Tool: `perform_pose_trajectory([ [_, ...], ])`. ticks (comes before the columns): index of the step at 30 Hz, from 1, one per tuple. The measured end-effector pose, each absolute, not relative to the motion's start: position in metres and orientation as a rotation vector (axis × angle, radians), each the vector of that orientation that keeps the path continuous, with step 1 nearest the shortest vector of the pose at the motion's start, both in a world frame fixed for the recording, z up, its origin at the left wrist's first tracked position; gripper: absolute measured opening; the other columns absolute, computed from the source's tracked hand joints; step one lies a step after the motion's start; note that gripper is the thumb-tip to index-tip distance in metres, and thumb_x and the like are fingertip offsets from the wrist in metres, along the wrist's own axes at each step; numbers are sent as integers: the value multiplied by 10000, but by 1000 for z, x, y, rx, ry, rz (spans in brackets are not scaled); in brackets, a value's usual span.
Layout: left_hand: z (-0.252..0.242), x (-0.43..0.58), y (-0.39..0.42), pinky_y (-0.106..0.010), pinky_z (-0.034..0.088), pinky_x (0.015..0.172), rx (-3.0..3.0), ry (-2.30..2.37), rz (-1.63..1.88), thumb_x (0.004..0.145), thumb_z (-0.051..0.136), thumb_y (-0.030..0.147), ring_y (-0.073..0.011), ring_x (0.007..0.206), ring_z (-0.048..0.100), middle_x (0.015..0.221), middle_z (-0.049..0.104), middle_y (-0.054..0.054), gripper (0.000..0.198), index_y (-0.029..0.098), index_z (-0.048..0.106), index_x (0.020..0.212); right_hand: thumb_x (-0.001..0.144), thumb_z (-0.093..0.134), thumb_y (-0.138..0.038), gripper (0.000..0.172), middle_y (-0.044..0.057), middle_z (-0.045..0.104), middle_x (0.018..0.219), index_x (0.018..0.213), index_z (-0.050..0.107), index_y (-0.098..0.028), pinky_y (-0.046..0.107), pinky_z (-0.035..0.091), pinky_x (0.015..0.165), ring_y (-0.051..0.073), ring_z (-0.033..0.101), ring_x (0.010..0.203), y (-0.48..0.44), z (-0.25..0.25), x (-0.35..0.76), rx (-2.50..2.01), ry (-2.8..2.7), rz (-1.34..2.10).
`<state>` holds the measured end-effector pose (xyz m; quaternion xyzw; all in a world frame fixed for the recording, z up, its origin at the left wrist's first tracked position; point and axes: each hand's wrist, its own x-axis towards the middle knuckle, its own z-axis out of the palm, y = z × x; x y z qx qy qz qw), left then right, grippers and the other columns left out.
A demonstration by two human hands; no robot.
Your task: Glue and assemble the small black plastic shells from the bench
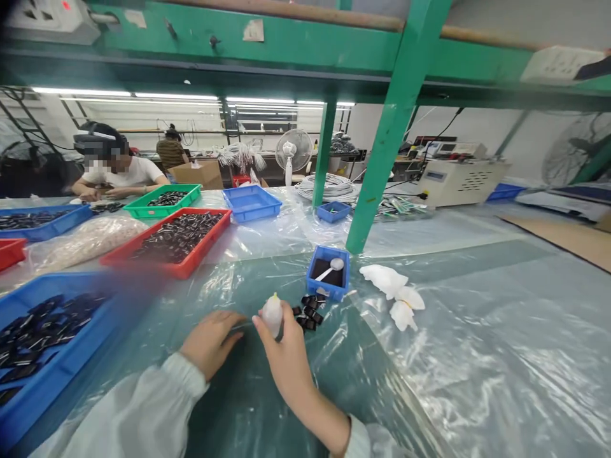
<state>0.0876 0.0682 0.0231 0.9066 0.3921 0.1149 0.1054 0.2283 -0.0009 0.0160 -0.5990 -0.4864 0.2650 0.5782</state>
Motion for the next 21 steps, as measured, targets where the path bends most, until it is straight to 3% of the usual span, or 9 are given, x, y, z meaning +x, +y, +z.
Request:
perform_pose_trajectory([
  [2, 27, 119, 79, -417, 489, 859, 2629, 1104, 328, 870, 568, 124, -218, 978, 613, 1005, 663, -67, 178, 125, 619, 1040, 883, 545, -403, 302, 15, 612, 873, 1063, 528, -161, 354, 492, 726, 170, 609, 815, -1, 23, 238, -1380, -1059, 567],
  [5, 25, 162, 81, -431, 478, 870, 2572, 1065, 335, 889, 574, 252, -220, 1007, 591, 1054, 628, -71, 197, 128, 604, 1037, 887, 533, -423, 322, 2, 591, 844, 1087, 515, -170, 322, 489, 663, 148, 594, 731, -1, 29, 253, -1356, -975, 514],
  [14, 35, 154, 66, -408, 467, 832, 2120, 959, 463, 850, 606, 213, -193, 882, 593, 956, 619, -50, 127, 129, 615, 945, 903, 520, -401, 269, -50, 521, 688, 1030, 526, -164, 246, 454, 522, 95, 532, 558, 2, 29, 263, -1286, -940, 577],
  [18, 29, 98, 58, -309, 492, 712, 1682, 837, 480, 767, 653, 388, -163, 737, 602, 825, 642, -49, 302, 141, 662, 939, 898, 501, -446, 317, -52, 516, 662, 1048, 494, -167, 248, 474, 502, 104, 548, 550, -2, 34, 255, -1246, -1004, 700],
  [21, 17, 57, 45, -263, 478, 705, 1378, 833, 530, 751, 637, 499, -136, 728, 604, 841, 645, -55, 409, 164, 654, 986, 857, 539, -467, 363, -39, 537, 651, 1067, 503, -174, 262, 490, 516, 124, 555, 554, -4, 33, 250, -1263, -1075, 764],
])
